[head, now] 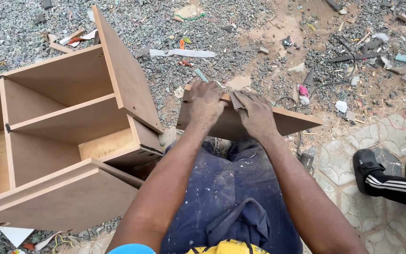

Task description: Sanding the edges of a wooden board using sandpaper to smooth the surface.

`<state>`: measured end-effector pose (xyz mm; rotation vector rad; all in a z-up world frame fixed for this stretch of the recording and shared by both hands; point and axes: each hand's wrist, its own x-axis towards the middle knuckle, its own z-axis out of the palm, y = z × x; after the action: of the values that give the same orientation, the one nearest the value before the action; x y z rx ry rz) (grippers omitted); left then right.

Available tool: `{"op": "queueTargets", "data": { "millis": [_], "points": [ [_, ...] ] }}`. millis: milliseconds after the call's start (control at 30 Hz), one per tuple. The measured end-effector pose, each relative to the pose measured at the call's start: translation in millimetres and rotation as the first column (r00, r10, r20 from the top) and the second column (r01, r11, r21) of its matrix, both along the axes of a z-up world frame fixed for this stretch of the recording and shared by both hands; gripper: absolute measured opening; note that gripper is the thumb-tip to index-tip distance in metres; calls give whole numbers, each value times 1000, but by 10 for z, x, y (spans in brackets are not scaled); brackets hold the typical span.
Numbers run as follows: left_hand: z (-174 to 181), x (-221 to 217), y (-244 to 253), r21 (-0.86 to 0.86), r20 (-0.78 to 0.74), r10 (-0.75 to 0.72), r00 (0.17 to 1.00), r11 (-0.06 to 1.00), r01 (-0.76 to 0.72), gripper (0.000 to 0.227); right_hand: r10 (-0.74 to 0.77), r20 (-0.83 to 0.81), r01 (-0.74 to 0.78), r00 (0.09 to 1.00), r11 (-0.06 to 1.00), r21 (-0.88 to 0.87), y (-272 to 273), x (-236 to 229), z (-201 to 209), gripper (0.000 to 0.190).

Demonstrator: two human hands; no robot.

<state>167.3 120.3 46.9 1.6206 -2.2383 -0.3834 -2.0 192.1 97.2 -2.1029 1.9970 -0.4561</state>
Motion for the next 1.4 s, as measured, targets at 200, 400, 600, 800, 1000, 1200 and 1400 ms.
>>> {"op": "queueTargets", "data": {
  "millis": [200,400,600,800,1000,1200,1400],
  "points": [
    [418,147,142,-296,-264,22,964,950,-103,105,-219,102,211,970,973,91,220,-373,-178,37],
    [-258,73,-125,358,-739,152,657,914,191,55,-390,398,335,830,920,202,499,-585,29,39],
    [358,13,-10,203,-769,-11,639,944,260,58,-284,454,304,845,952,28,634,-704,225,42],
    [686,52,153,74,-797,-49,602,981,177,54,-165,592,220,789,975,-21,482,-730,218,37],
    [646,95,277,24,-709,-26,705,998,61,60,-46,610,114,791,991,-73,388,-726,-65,41],
    [532,0,452,107,-703,49,710,994,38,57,-96,604,122,791,992,-2,498,-780,-237,38],
    [312,-178,541,120,-695,80,714,993,6,57,-75,577,122,813,992,-44,580,-877,-225,38]
  ]
}}
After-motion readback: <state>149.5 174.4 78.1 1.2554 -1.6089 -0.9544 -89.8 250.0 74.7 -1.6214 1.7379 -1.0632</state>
